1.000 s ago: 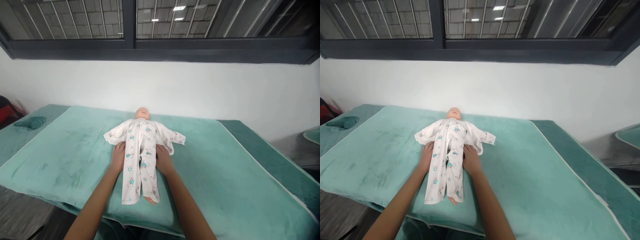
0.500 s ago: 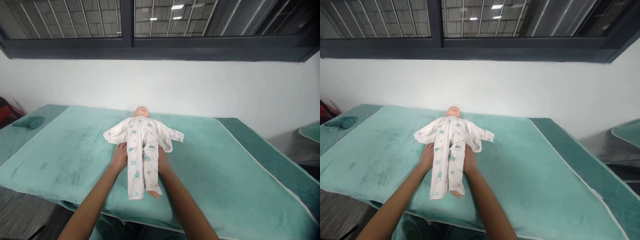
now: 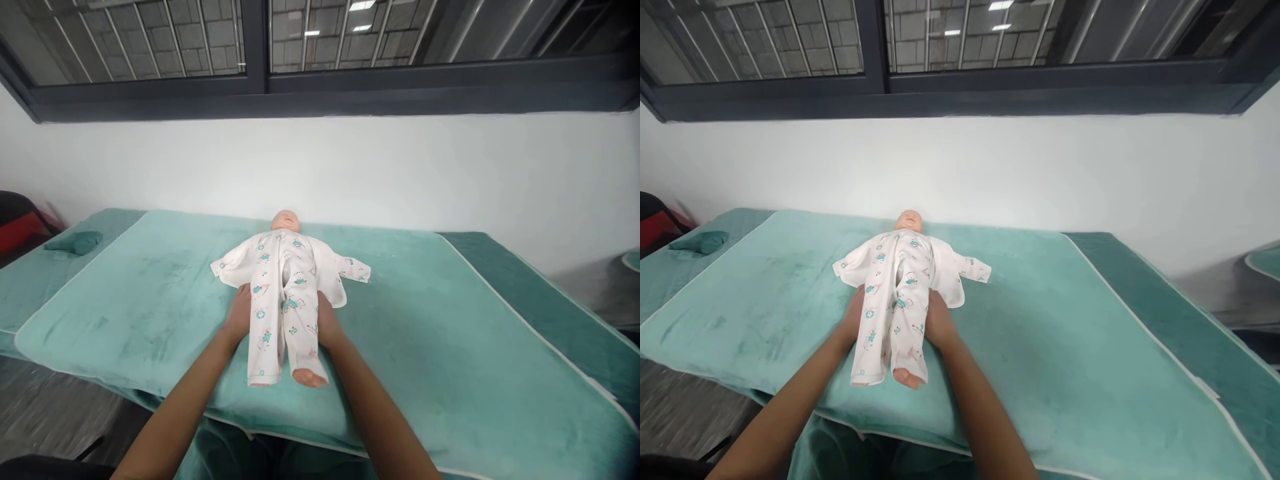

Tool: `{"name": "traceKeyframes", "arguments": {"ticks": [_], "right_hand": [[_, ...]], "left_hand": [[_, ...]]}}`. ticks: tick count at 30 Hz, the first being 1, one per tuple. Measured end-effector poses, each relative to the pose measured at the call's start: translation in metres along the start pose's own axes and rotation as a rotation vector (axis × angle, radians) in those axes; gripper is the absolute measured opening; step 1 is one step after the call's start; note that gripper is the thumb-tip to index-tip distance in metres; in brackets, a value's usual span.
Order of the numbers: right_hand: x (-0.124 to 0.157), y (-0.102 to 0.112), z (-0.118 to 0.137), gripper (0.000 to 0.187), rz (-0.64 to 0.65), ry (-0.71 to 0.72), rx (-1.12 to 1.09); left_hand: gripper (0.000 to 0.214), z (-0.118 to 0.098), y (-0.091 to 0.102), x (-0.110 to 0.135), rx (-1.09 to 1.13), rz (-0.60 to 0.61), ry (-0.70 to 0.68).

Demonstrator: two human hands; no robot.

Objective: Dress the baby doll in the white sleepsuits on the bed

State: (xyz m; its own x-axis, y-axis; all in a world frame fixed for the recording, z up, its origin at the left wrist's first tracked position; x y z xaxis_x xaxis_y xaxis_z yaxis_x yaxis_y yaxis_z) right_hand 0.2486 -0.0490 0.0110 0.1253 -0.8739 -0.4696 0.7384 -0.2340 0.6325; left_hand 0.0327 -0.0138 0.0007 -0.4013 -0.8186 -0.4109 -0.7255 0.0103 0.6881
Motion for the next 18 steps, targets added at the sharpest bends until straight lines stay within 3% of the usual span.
{"name": "traceKeyframes", "arguments": {"ticks": [4, 11, 18], "right_hand": [[0.002, 0.0, -0.002, 0.028, -0.025, 0.024, -0.019], [0.002, -0.022, -0.01, 0.03, 0.19, 0.163, 0.363], [0.015, -0.007, -0.014, 0.033, 0.201, 0.15, 0.459]], "left_hand": [[0.026, 0.0, 0.0, 0.001, -0.053, -0.007, -0.02], [0.022, 0.004, 0.001, 0.008, -0.309, -0.119, -0.044], [0.019, -0.006, 0.005, 0.025, -0.424, -0.16, -0.14]]}}
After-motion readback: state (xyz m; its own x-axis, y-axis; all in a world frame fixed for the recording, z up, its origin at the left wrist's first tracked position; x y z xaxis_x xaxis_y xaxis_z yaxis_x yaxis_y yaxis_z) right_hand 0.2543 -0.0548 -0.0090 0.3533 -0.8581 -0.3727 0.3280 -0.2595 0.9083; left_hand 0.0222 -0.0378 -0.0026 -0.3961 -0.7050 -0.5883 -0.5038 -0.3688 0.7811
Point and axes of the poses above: each hand's wrist, its own x-axis away from the middle knuckle, its own y-axis out of the back of the hand, z = x × y, the point moved 5 cm from there along -x, towards the middle knuckle, and after that the axes turned 8 degrees about x, right-handed, at the moved point
